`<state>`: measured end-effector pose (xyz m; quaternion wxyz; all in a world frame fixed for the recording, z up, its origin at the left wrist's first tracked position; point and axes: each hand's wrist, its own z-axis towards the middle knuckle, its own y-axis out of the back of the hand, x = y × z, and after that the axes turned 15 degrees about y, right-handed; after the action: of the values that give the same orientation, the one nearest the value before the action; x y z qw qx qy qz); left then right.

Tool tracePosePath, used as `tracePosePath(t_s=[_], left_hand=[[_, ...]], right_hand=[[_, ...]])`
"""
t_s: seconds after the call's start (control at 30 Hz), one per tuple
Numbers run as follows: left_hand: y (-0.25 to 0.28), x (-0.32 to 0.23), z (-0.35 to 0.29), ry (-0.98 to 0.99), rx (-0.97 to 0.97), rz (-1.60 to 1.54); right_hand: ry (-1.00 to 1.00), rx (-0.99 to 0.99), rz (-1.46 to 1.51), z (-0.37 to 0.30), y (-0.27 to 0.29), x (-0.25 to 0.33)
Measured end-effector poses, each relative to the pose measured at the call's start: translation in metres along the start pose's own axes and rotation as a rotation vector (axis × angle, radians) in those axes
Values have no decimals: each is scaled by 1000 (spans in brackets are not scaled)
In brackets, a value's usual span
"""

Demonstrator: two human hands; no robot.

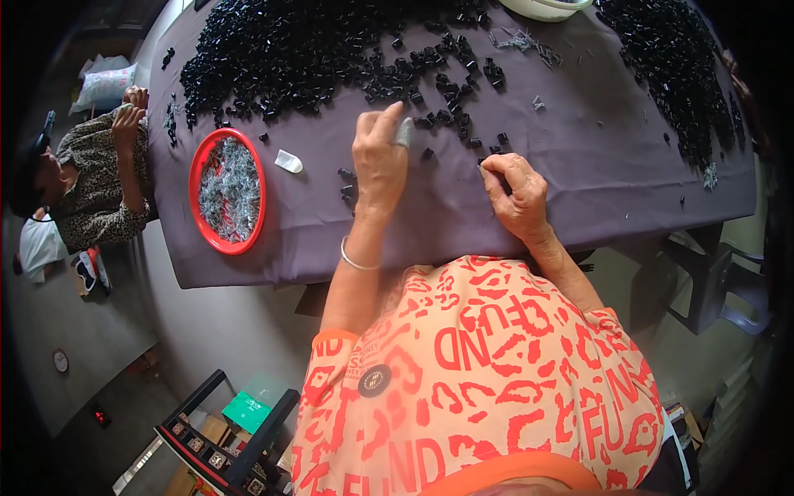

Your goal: The person assembles plastic components by picking up small springs and plastic pieces from the table and inserting the springs into the plastic pieces by hand.

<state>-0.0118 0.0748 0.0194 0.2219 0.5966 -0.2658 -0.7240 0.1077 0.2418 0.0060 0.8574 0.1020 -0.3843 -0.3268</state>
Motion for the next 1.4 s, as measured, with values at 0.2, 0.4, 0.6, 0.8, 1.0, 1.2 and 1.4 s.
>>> tracePosePath(t_s=[0.2,0.4,0.6,0.8,1.0,1.2,1.4], left_hand=[[-3,1,2,-8,93,131],[-4,-1,5,11,114,89],[-5,5,8,-125,83,188],[0,5,0,-58,87,24],[27,-10,-41,566,460,-893],[27,-22,-79,568,459,-993],[31,-34,-94,525,412,-968]], right_hand=[[-2,-11,10,2,0,-1],[0,-3,-3,1,0,-2],[1,-6,-14,1,0,-1],[5,-13,1,-1,0,-1],[-115,-8,84,4,4,12],[-48,82,296,27,3,33],[-21,115,300,18,-4,41]])
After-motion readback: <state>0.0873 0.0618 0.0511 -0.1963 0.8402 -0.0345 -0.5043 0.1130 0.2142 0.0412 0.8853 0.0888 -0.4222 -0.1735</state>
